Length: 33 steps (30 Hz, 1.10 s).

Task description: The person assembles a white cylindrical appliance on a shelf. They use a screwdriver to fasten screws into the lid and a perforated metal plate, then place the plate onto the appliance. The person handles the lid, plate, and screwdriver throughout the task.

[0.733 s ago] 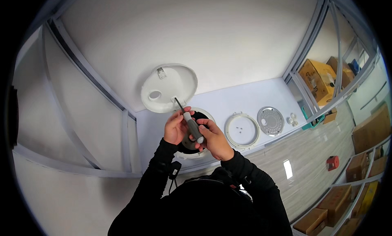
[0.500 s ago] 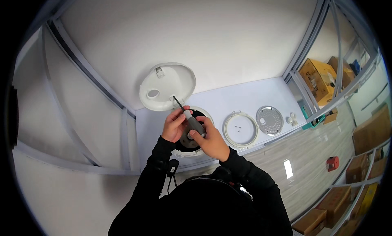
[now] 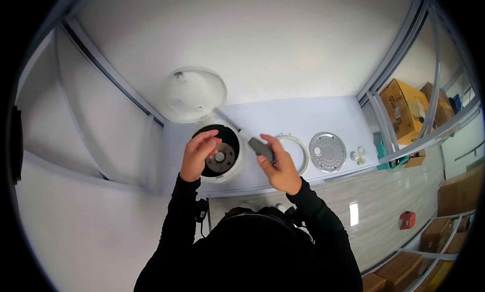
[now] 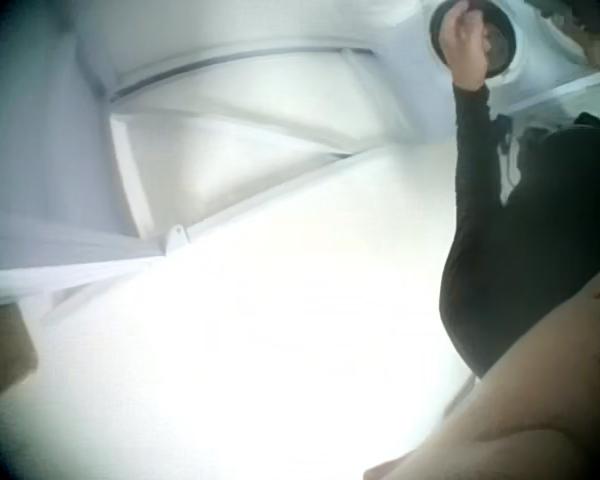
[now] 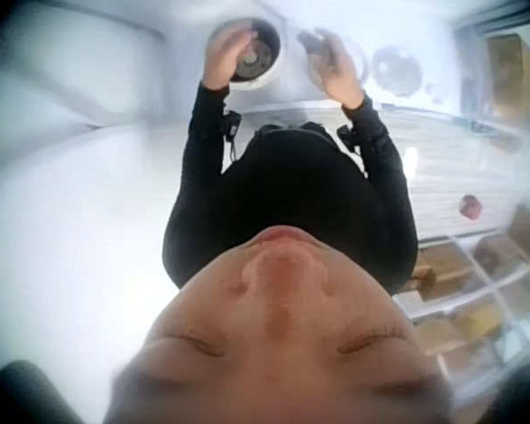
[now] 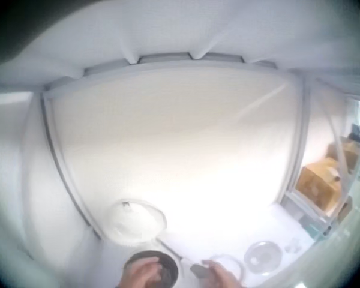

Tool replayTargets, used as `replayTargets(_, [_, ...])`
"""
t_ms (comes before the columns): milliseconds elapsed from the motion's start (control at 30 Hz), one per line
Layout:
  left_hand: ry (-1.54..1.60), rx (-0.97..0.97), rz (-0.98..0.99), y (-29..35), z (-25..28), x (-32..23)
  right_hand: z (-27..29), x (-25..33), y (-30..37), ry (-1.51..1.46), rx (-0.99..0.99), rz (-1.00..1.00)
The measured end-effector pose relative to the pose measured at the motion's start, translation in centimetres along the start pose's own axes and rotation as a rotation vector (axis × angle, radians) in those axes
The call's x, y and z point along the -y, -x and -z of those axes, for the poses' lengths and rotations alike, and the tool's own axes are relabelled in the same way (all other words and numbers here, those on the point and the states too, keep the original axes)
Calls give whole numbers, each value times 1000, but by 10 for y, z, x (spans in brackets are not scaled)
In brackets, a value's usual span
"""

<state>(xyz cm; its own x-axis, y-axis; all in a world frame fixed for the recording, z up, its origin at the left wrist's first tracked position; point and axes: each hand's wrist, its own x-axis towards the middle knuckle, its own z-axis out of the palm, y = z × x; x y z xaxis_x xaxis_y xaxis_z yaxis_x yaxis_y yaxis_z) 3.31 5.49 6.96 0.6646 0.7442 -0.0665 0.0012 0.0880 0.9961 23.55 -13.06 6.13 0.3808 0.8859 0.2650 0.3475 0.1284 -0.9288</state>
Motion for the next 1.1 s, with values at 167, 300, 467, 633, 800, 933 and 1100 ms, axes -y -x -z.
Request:
replayTargets(167, [-190, 79, -200, 13, -92, 15, 67, -26, 18, -249, -215, -27])
replayTargets(300, [-582, 59, -279, -5, -163, 55, 121, -32, 32, -302, -135, -208])
replayTargets(467, [-1064, -60, -340, -36, -197, 152, 157, -60, 58, -257, -196, -131])
replayTargets(633, [-1259, -141, -268, -38, -217, 179, 193, -58, 78, -209, -193, -104])
replayTargets(800, [-1261, -63, -198, -44, -221, 193, 207, -59, 88, -223, -200, -104])
replayTargets(933, [-1260, -66, -172, -50, -215, 216, 206, -66, 84, -204, -198, -64])
replayTargets(1100, [-903, -72, -219, -46, -217, 197, 207, -62, 78, -168, -157, -38])
